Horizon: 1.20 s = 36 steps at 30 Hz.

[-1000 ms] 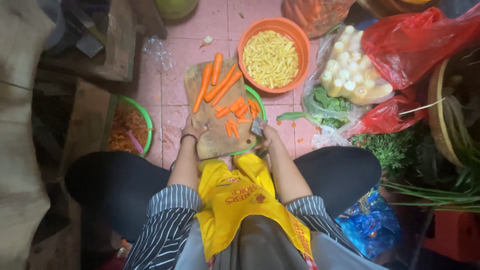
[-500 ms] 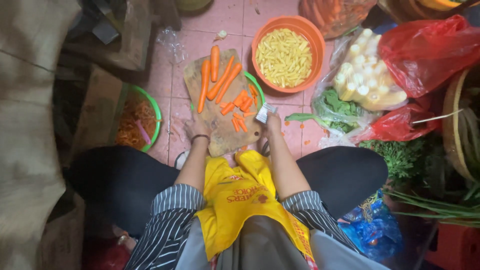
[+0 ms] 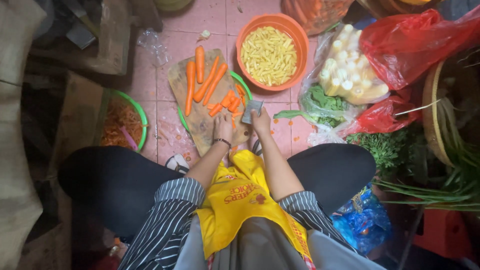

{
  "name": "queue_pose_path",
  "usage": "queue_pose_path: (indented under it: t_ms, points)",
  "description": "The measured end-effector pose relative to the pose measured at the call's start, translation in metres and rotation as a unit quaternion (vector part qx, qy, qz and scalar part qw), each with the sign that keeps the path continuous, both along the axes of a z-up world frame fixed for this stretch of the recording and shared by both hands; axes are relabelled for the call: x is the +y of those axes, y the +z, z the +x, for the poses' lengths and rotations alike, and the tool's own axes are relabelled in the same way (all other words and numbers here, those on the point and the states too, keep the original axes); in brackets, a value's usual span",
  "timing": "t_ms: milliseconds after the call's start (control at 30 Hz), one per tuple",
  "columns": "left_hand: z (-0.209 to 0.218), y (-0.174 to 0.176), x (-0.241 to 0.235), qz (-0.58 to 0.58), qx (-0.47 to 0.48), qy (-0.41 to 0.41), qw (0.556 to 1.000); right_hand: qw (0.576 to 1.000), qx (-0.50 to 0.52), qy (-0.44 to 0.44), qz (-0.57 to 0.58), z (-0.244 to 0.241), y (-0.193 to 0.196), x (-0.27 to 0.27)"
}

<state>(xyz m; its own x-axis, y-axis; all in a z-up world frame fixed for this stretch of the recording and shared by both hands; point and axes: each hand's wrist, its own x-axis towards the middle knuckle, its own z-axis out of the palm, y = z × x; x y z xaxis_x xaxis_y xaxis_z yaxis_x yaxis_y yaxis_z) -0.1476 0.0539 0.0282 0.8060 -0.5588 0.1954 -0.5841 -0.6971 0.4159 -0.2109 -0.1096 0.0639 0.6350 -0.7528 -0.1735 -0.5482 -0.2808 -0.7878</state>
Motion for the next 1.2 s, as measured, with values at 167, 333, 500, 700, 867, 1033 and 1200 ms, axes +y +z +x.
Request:
queue_pose_path:
  t_ms: [167,333,500,700,867,1033,1200]
  points:
    - [0.041,-0.038,0.008,-0.235,0.381,0.172,0.878,0.991,0.024,0.118,-0.052,0.010,-0.015,0.025]
    - [0.065,-0.068,0.048,-0.111,0.250,0.196,0.942,0.954,0.038,0.276,-0.114,0.021,0.015,0.081]
    - [0.036,-0.030,0.035,-0.315,0.508,0.145,0.788,0.954,0.136,0.203,-0.173,0.029,0.043,0.083]
    - [0.024,-0.004,0.022,-0.208,0.241,0.121,0.940,0.940,0.138,0.254,-0.182,0.032,0.059,0.086]
    - [0.025,0.013,0.025,-0.127,0.147,0.100,0.976,0.952,0.100,0.262,-0.124,0.035,0.042,0.086]
    - [0.025,0.002,0.021,-0.125,0.198,0.115,0.965,0.928,0.185,0.296,-0.127,0.049,0.056,0.083]
    - [0.024,-0.014,0.022,-0.122,0.233,0.136,0.955,0.937,0.149,0.295,-0.112,0.034,0.002,0.094]
